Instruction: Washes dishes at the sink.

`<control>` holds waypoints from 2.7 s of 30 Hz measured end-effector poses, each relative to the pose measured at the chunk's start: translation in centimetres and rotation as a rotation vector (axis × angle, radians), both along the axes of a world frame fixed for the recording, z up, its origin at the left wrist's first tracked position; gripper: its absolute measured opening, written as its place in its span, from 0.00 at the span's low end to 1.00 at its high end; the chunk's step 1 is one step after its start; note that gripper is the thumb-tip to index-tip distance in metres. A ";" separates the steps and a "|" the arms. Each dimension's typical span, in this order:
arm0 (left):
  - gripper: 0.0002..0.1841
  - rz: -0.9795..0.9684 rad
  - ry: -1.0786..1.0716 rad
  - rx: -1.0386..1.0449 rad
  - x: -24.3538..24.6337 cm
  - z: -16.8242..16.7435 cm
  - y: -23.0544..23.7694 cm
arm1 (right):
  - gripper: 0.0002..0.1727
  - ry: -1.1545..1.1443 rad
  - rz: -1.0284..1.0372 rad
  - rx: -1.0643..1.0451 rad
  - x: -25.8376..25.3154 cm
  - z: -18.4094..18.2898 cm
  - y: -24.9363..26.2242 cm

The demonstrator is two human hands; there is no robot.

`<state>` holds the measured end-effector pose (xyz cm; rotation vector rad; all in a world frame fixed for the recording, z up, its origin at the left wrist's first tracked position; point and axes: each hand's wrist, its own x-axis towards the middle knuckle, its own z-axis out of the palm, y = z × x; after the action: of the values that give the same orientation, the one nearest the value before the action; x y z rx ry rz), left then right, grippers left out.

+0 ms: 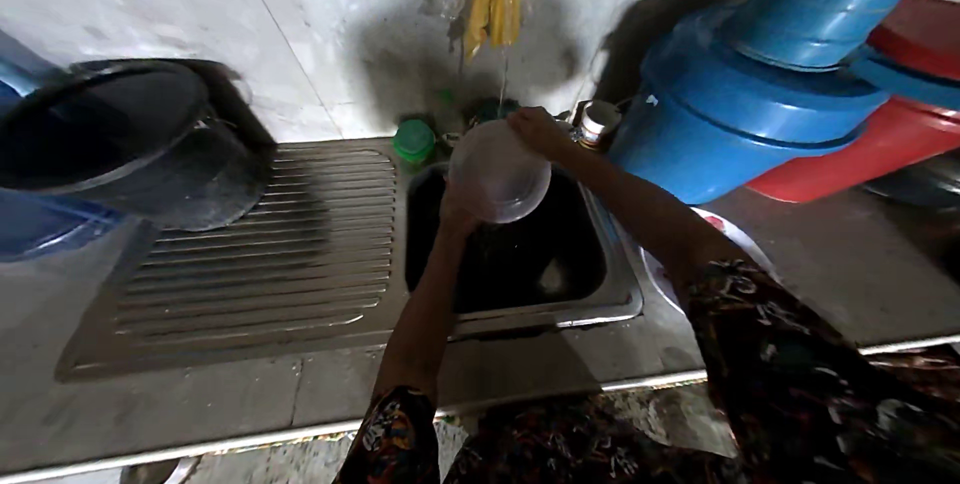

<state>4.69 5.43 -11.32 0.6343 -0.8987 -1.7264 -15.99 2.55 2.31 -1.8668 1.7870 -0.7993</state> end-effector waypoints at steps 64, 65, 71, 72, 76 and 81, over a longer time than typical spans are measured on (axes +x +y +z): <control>0.25 -0.230 -0.943 -0.045 -3.4 -1.4 2.7 | 0.25 -0.285 -0.138 0.125 -0.4 -1.9 16.1; 0.27 -0.295 -0.974 -0.044 -3.8 -1.2 3.1 | 0.29 -0.073 -0.109 0.000 -0.9 -2.9 15.4; 0.26 -0.655 -1.351 -0.226 -5.1 0.8 3.0 | 0.27 0.545 -0.005 -0.145 0.0 0.8 18.7; 0.26 -0.694 -1.397 -0.270 -5.2 0.6 2.8 | 0.25 0.555 0.013 -0.149 -0.4 0.6 19.2; 0.26 -0.761 -1.515 -0.407 -5.6 0.2 3.3 | 0.29 0.475 -0.084 -0.295 -3.4 -0.7 21.3; 0.25 -0.782 -1.435 -0.424 -8.1 2.6 6.1 | 0.26 -0.108 -0.341 -0.187 -10.4 -2.3 24.0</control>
<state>-3.40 11.55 -8.72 1.3565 -2.6935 -1.4034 -26.41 26.56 0.03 -1.6095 2.0498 -1.2035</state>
